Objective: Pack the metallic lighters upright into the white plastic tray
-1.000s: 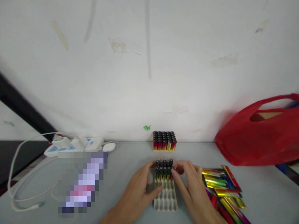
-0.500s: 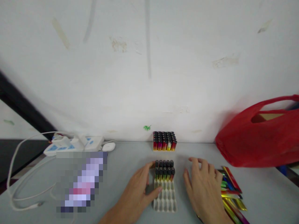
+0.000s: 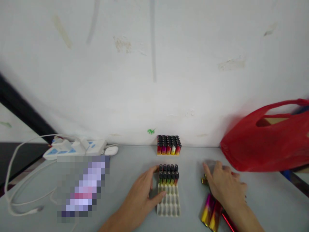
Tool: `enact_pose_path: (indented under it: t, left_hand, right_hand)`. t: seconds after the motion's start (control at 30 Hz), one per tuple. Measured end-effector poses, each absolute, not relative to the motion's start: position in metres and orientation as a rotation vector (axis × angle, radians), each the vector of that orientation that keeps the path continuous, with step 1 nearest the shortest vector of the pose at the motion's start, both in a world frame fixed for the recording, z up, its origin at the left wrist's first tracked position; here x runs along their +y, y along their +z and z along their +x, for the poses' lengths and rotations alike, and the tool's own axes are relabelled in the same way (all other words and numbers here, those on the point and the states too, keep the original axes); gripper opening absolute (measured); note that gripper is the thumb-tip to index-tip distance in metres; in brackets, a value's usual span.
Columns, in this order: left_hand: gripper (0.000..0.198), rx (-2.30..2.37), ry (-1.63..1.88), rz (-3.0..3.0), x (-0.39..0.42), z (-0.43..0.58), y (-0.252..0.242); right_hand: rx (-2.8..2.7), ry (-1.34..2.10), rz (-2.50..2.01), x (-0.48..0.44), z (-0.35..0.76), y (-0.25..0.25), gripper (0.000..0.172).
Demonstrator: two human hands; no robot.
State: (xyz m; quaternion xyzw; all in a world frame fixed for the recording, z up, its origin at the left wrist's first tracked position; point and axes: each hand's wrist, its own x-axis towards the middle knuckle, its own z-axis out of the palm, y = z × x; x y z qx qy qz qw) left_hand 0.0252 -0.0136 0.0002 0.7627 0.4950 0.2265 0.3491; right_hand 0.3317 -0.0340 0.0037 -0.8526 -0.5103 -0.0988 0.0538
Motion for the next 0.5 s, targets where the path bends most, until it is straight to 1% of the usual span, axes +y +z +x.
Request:
enact_pose_path:
  t: [0.1, 0.2, 0.3, 0.37, 0.43, 0.5]
  left_hand:
    - [0.071, 1.279, 0.609, 1.978, -0.014, 0.025, 0.0]
    - [0.071, 1.269, 0.595, 2.0, -0.013, 0.025, -0.001]
    - [0.071, 1.263, 0.579, 2.03, -0.013, 0.025, -0.003]
    - [0.071, 1.255, 0.59, 2.04, -0.013, 0.024, -0.005]
    - [0.072, 1.249, 0.596, 2.036, -0.013, 0.025, -0.004]
    - [0.072, 1.257, 0.588, 2.022, -0.014, 0.025, -0.003]
  right_hand:
    - [-1.591, -0.344, -2.646, -0.029, 0.338, 0.0, 0.055]
    - [-1.794, -0.352, -2.427, -0.025, 0.344, -0.006, 0.053]
    - [-1.996, -0.117, -2.101, -0.022, 0.351, -0.011, 0.059]
    - [-2.021, 0.078, -1.958, -0.022, 0.353, -0.01, 0.064]
    - [-2.003, 0.225, -1.873, -0.023, 0.35, -0.006, 0.063]
    - [-1.997, 0.333, -1.792, -0.025, 0.343, 0.001, 0.059]
